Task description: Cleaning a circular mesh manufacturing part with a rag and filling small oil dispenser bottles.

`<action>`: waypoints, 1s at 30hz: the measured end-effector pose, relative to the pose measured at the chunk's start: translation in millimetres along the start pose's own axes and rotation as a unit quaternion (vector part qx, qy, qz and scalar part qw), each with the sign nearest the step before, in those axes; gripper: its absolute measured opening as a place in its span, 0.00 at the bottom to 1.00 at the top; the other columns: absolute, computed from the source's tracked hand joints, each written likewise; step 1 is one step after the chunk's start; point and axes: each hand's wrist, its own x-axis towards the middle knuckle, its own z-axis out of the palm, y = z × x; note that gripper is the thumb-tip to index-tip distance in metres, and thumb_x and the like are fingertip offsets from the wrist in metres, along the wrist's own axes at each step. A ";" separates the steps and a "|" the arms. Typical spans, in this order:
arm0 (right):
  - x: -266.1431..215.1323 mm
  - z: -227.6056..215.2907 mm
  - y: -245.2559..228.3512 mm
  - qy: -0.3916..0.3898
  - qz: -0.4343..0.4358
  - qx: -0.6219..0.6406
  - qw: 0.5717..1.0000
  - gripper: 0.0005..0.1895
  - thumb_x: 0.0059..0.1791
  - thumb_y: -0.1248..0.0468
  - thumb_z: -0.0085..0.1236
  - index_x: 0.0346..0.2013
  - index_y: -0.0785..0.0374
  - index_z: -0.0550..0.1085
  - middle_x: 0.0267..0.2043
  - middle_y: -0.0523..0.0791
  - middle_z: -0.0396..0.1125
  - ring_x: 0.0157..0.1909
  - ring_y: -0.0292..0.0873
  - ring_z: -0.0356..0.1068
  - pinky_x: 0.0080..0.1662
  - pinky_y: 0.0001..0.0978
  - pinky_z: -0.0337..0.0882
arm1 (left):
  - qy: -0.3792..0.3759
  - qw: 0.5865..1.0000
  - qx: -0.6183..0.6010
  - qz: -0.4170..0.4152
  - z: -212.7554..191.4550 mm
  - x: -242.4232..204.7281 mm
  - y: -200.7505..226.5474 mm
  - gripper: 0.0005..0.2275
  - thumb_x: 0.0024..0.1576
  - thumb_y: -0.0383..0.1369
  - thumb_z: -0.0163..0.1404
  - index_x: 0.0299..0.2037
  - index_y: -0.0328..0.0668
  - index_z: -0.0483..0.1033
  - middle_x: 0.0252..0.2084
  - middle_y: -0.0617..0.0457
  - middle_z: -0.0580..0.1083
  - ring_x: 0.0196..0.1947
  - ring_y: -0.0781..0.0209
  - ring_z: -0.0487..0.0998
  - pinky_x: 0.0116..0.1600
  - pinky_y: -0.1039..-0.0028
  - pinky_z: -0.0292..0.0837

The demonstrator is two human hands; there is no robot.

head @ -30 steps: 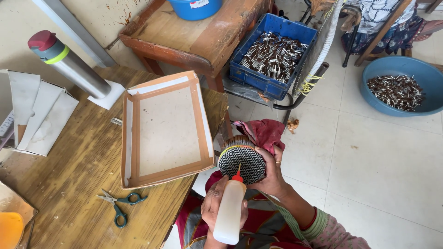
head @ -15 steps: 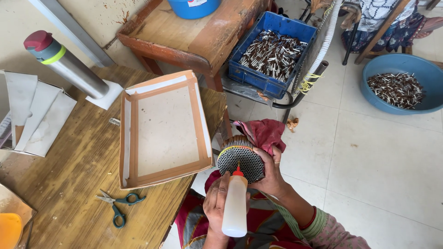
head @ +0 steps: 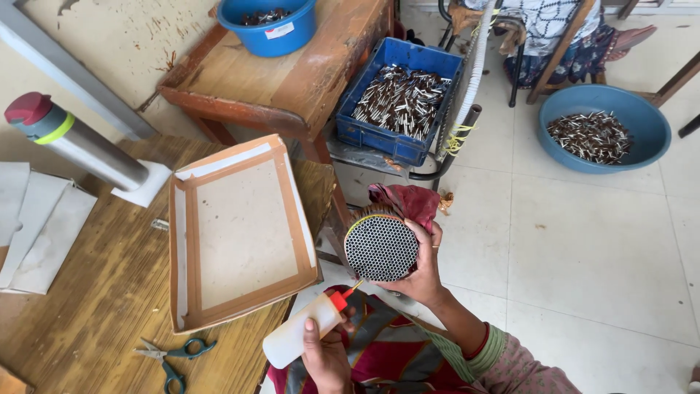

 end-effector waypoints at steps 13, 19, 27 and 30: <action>5.0 -9.4 5.5 0.022 0.003 -0.036 0.999 0.68 0.28 0.54 0.85 0.72 0.62 0.51 0.65 0.50 0.43 0.69 0.50 0.54 0.69 0.45 0.61 | 0.049 0.992 -0.059 -0.103 8.2 -0.1 2.1 0.25 0.62 0.49 0.43 0.49 0.27 0.72 0.26 0.43 0.73 0.24 0.54 0.73 0.50 0.50 0.78; 6.7 -10.1 4.3 0.028 -0.003 -0.038 0.999 0.68 0.26 0.55 0.84 0.72 0.62 0.51 0.65 0.50 0.43 0.68 0.50 0.54 0.68 0.45 0.62 | 0.018 0.994 -0.058 -0.091 4.6 0.1 -2.4 0.25 0.63 0.48 0.42 0.49 0.26 0.72 0.28 0.43 0.74 0.26 0.53 0.74 0.50 0.54 0.76; 4.7 -9.4 7.7 0.030 -0.003 -0.021 0.999 0.68 0.28 0.55 0.84 0.72 0.62 0.50 0.66 0.50 0.43 0.67 0.49 0.57 0.67 0.43 0.64 | -0.019 0.999 -0.029 -0.039 0.3 3.1 -7.6 0.24 0.63 0.46 0.44 0.49 0.23 0.72 0.31 0.41 0.76 0.30 0.50 0.77 0.43 0.60 0.75; 4.3 -9.3 7.1 0.025 -0.001 -0.013 1.000 0.68 0.28 0.54 0.84 0.72 0.62 0.50 0.66 0.51 0.42 0.68 0.49 0.57 0.68 0.44 0.64 | -0.021 1.000 -0.008 -0.019 1.0 4.0 -6.9 0.24 0.64 0.46 0.44 0.50 0.22 0.72 0.32 0.39 0.76 0.35 0.47 0.81 0.39 0.62 0.73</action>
